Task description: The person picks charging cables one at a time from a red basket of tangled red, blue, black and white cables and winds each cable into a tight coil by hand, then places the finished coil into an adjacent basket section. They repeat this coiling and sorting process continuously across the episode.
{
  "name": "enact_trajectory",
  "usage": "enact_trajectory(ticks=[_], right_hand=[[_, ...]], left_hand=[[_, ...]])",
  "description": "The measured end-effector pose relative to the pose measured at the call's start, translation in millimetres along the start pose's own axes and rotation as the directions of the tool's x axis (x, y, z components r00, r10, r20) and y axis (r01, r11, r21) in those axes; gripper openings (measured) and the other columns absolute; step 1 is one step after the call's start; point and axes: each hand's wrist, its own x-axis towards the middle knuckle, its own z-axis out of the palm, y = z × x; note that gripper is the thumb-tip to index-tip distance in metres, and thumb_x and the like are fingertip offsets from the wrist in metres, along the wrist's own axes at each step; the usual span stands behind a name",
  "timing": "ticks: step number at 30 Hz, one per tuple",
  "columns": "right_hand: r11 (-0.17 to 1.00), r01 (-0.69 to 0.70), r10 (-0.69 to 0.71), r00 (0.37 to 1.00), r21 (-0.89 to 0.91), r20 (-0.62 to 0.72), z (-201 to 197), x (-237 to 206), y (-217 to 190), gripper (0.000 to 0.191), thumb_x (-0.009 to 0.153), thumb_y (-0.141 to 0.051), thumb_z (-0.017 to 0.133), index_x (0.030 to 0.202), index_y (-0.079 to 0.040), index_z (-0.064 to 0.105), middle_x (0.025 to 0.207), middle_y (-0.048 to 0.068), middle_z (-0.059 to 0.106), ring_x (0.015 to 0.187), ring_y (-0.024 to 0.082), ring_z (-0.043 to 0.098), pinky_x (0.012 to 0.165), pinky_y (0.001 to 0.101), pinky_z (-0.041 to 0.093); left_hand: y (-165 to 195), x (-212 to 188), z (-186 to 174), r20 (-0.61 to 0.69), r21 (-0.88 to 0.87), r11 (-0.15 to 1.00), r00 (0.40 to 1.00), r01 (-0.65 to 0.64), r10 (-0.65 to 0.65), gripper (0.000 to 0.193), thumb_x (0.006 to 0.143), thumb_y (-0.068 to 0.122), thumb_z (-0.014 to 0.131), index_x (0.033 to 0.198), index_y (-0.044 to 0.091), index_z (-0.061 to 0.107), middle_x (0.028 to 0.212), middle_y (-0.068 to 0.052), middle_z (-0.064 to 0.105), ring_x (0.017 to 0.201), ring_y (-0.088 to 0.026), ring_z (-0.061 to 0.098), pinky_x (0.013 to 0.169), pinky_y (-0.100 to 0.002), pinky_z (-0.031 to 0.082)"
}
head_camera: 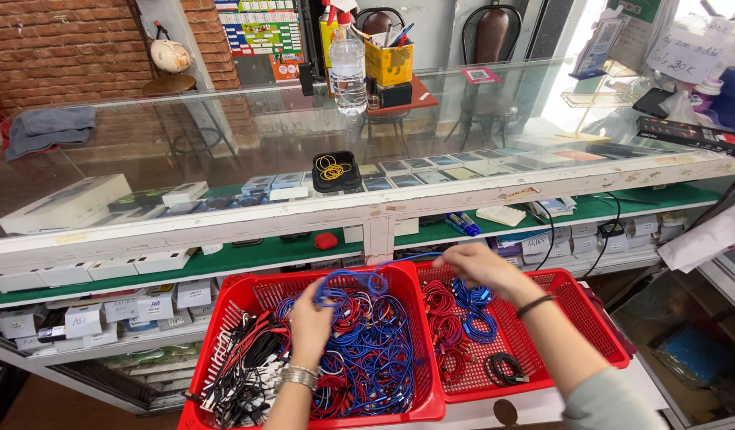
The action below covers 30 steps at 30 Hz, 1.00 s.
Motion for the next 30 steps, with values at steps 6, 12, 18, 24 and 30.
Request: enact_trajectory(ticks=[6, 12, 18, 24, 30], right_hand=[[0.995, -0.083, 0.094, 0.972, -0.059, 0.217, -74.2, -70.1, 5.5, 0.046, 0.104, -0.039, 0.051, 0.116, -0.003, 0.076, 0.06, -0.006, 0.046, 0.047, 0.006, 0.038, 0.039, 0.0221, 0.031], [0.759, 0.243, 0.104, 0.871, -0.604, 0.48, 0.8, -45.6, 29.7, 0.056, 0.098, -0.05, 0.053, 0.141, -0.013, 0.058, 0.134, 0.006, 0.068, 0.123, 0.017, 0.066, 0.107, 0.0327, 0.052], [0.974, 0.078, 0.04, 0.867, -0.214, 0.497, 109.1, 13.6, 44.7, 0.048, 0.097, -0.037, 0.051, 0.139, -0.013, 0.056, 0.13, 0.006, 0.072, 0.12, 0.016, 0.066, 0.096, 0.0345, 0.054], [0.979, -0.179, 0.099, 0.84, 0.101, 0.533, 101.1, 18.8, 45.4, 0.045, 0.105, -0.044, 0.044, 0.11, -0.007, 0.07, 0.068, -0.006, 0.05, 0.065, 0.008, 0.05, 0.067, 0.0254, 0.051], [0.9, -0.103, -0.057, 0.935, 0.423, 0.349, 104.0, 35.0, 37.3, 0.025, 0.101, -0.026, 0.055, 0.101, -0.006, 0.07, 0.066, -0.007, 0.044, 0.057, 0.005, 0.034, 0.053, 0.0225, 0.032]], left_hand=[[-17.6, 36.3, -42.0, -0.089, 0.092, 0.992, 0.993, 0.081, -0.072, 0.026, 0.095, 0.018, 0.066, 0.119, 0.014, 0.076, 0.091, -0.001, 0.081, 0.073, -0.012, 0.071, 0.071, -0.03, 0.054], [18.3, 50.3, -21.2, 0.318, -0.383, 0.922, 0.946, 0.059, 0.071, 0.024, 0.1, 0.011, 0.058, 0.116, -0.001, 0.069, 0.098, -0.011, 0.078, 0.082, -0.017, 0.073, 0.073, -0.03, 0.058], [49.2, 47.8, -10.8, 0.341, -0.502, 0.862, 0.932, 0.071, 0.122, 0.024, 0.101, 0.011, 0.055, 0.117, -0.002, 0.068, 0.095, -0.011, 0.075, 0.079, -0.016, 0.071, 0.069, -0.029, 0.058], [21.5, 59.7, -46.0, -0.063, -0.434, 0.901, 0.998, -0.022, -0.006, 0.029, 0.1, 0.014, 0.049, 0.118, 0.003, 0.069, 0.086, -0.005, 0.07, 0.067, -0.01, 0.062, 0.059, -0.026, 0.054], [5.7, 49.6, -44.7, 0.225, -0.474, 0.874, 0.974, 0.113, -0.004, 0.055, 0.112, 0.042, 0.056, 0.104, -0.01, 0.075, 0.074, -0.003, 0.052, 0.059, -0.009, 0.047, 0.052, -0.025, 0.039]])
